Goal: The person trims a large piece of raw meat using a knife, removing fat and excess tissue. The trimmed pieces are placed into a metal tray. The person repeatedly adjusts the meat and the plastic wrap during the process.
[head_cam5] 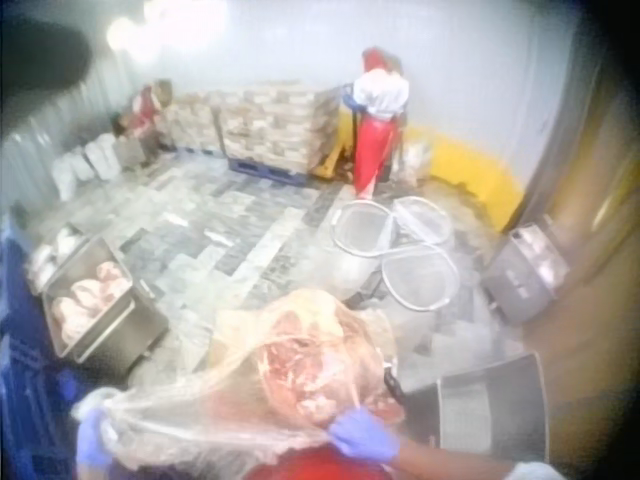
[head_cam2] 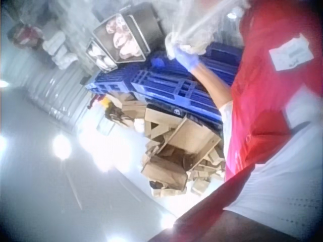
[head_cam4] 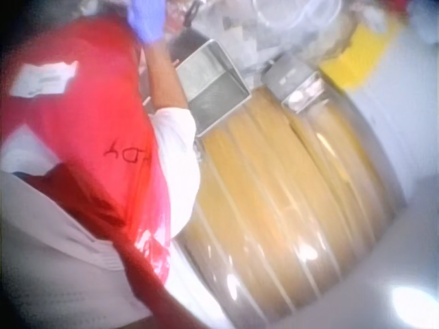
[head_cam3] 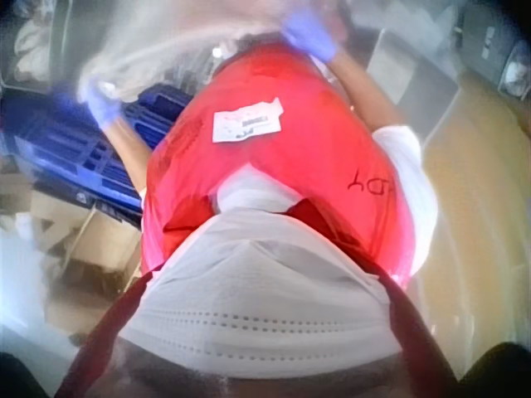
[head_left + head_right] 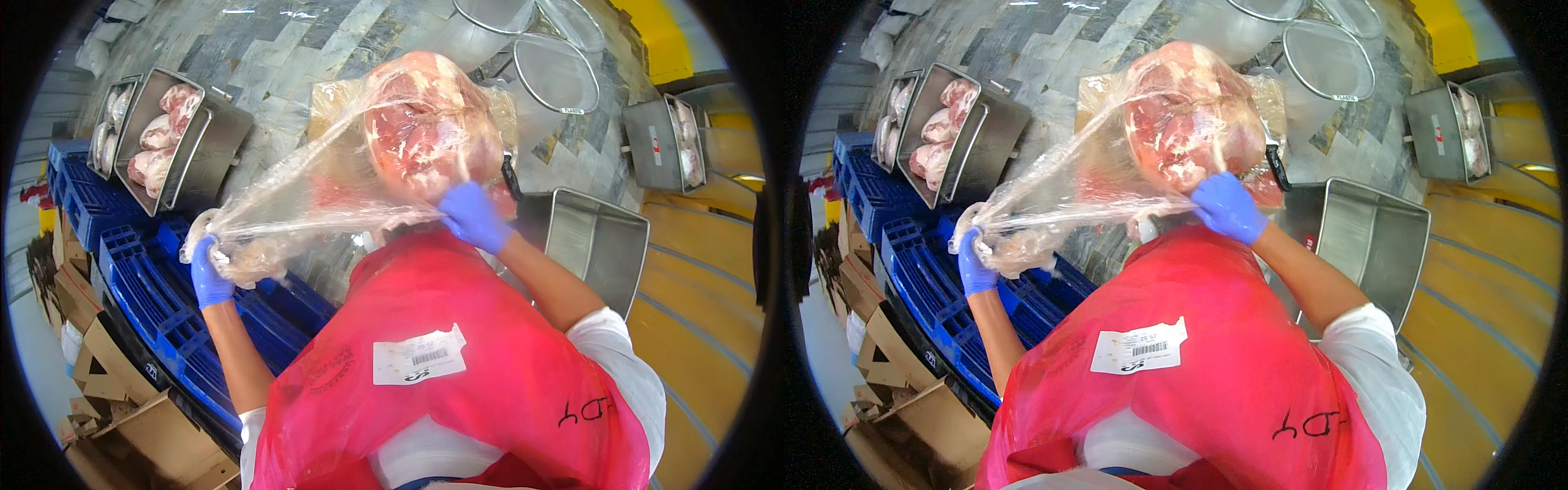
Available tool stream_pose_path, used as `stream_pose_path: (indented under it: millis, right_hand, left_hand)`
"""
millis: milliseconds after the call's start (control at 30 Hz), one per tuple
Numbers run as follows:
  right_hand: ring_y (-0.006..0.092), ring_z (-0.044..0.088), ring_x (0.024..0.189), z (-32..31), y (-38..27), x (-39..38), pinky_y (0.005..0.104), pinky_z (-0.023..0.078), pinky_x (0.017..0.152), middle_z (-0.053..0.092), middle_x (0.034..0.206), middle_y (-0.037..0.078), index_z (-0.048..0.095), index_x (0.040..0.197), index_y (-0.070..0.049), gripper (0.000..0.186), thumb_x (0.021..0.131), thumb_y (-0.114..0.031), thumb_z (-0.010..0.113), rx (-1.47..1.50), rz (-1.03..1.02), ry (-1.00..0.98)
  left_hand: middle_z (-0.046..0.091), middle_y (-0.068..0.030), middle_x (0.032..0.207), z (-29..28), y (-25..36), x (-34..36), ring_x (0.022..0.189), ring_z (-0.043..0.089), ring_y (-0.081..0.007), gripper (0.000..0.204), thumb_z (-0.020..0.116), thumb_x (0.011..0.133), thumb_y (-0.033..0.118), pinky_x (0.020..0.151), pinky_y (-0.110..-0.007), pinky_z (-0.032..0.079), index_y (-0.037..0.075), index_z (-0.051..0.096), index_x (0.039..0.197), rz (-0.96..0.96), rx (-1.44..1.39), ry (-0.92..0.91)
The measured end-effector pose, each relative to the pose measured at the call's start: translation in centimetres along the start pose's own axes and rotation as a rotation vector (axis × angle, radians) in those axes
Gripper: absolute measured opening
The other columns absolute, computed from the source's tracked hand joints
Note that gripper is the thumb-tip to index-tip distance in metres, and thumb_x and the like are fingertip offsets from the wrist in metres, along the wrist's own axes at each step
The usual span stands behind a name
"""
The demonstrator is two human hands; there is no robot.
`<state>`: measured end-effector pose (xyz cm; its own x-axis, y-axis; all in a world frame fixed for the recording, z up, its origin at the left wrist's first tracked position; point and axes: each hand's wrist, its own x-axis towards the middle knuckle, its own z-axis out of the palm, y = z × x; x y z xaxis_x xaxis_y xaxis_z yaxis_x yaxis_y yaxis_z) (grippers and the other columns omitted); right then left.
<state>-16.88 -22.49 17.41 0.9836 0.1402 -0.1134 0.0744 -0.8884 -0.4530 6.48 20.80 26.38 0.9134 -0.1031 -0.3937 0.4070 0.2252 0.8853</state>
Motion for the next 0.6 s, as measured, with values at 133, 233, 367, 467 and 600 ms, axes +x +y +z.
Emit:
stream_pose_path:
  millis: [133,233,367,467,600]
  right_hand:
    - [0.0355,0.065,0.087,5.3,-1.9,-7.8,0.0479,0.051,0.080,0.065,0.087,0.013,0.067,0.093,-0.008,0.021,0.089,-0.029,0.068,0.308,0.190,0.048]
    - [0.0348,0.065,0.079,2.8,-3.9,-8.6,0.0462,0.052,0.072,0.065,0.084,0.016,0.067,0.085,-0.004,0.034,0.090,-0.038,0.069,0.567,0.410,-0.061]
    - [0.0365,0.066,0.081,-1.8,0.8,-3.3,0.0448,0.053,0.076,0.065,0.081,0.017,0.069,0.100,-0.005,0.031,0.084,-0.031,0.075,0.162,0.463,0.463]
    - [0.0412,0.065,0.083,-5.4,5.8,2.9,0.0495,0.052,0.076,0.064,0.084,0.020,0.062,0.099,-0.005,0.028,0.084,-0.027,0.071,-0.079,0.388,0.732]
    - [0.0448,0.063,0.086,-5.9,14.0,7.2,0.0522,0.051,0.078,0.066,0.089,0.023,0.062,0.094,-0.005,0.025,0.085,-0.028,0.063,-0.117,0.410,0.452]
  left_hand:
    - [0.063,-0.0163,0.119,-1.9,-3.8,2.7,0.105,0.064,-0.0307,0.046,0.059,0.084,0.011,0.093,-0.042,0.053,0.001,0.057,0.128,-0.049,-0.047,-0.027]
    - [0.063,-0.0154,0.119,-2.7,-4.7,3.0,0.107,0.063,-0.0298,0.045,0.059,0.084,0.010,0.093,-0.041,0.053,0.002,0.057,0.129,-0.032,-0.040,0.034]
    - [0.062,-0.0139,0.120,-4.0,-5.3,4.2,0.108,0.062,-0.0272,0.046,0.061,0.085,0.008,0.093,-0.039,0.052,0.003,0.056,0.130,0.048,0.160,0.198]
    - [0.061,-0.0115,0.122,2.0,-5.3,4.0,0.107,0.061,-0.0216,0.050,0.066,0.083,0.004,0.094,-0.036,0.051,0.002,0.054,0.131,0.281,0.572,0.182]
    - [0.065,-0.0135,0.124,8.3,-6.9,5.7,0.109,0.064,-0.0282,0.043,0.060,0.089,0.009,0.095,-0.038,0.050,0.002,0.057,0.132,0.487,1.109,-0.098]
